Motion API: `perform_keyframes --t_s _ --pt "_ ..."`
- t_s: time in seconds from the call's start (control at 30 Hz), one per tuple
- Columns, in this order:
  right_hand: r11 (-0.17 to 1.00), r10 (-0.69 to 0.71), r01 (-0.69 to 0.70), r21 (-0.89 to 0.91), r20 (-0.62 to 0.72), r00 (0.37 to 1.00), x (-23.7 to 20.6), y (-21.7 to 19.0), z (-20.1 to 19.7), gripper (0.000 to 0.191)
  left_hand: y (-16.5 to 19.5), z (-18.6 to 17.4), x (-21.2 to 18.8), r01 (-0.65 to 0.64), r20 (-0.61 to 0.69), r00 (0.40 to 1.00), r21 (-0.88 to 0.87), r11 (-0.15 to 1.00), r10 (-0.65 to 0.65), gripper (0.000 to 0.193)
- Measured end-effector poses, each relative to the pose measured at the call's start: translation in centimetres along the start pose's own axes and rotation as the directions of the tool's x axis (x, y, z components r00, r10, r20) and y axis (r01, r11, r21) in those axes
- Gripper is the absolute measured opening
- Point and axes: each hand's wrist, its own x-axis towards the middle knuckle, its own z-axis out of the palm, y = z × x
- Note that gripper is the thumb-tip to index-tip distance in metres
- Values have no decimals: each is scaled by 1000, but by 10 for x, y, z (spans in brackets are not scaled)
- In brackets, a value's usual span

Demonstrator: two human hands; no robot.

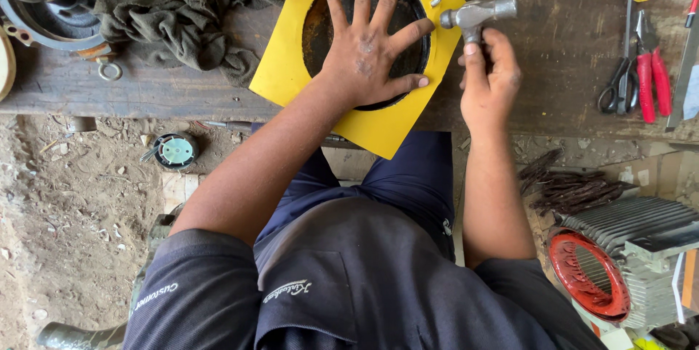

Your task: The person holds a yellow rubber sheet over a round metal disc on the workbench and uses a ball-peen hammer to drive fasteners through the sheet around the disc's edge. They flip the assembly over and continue hammering the fasteners from the other side.

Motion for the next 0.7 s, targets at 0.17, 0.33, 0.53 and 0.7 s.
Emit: perform_keyframes --t_s 0.17,0.33,0.53,0.7 --pt "989 -53 52 -139 -5 999 0 -4 0 21 0 1 1 0 -36 999 7 1000 0 86" --pt "967 -171 172 -188 20 985 6 -2 -2 21 1 0 0 19 -20 1000 11 1000 -19 95" --pt "977 -133 142 -157 66 989 12 -6 -10 22 1 -2 0 17 -32 999 20 1000 -16 94" --pt "975 -130 147 -168 111 985 14 -12 -13 24 2 -2 -1 23 -34 999 8 1000 -23 93"
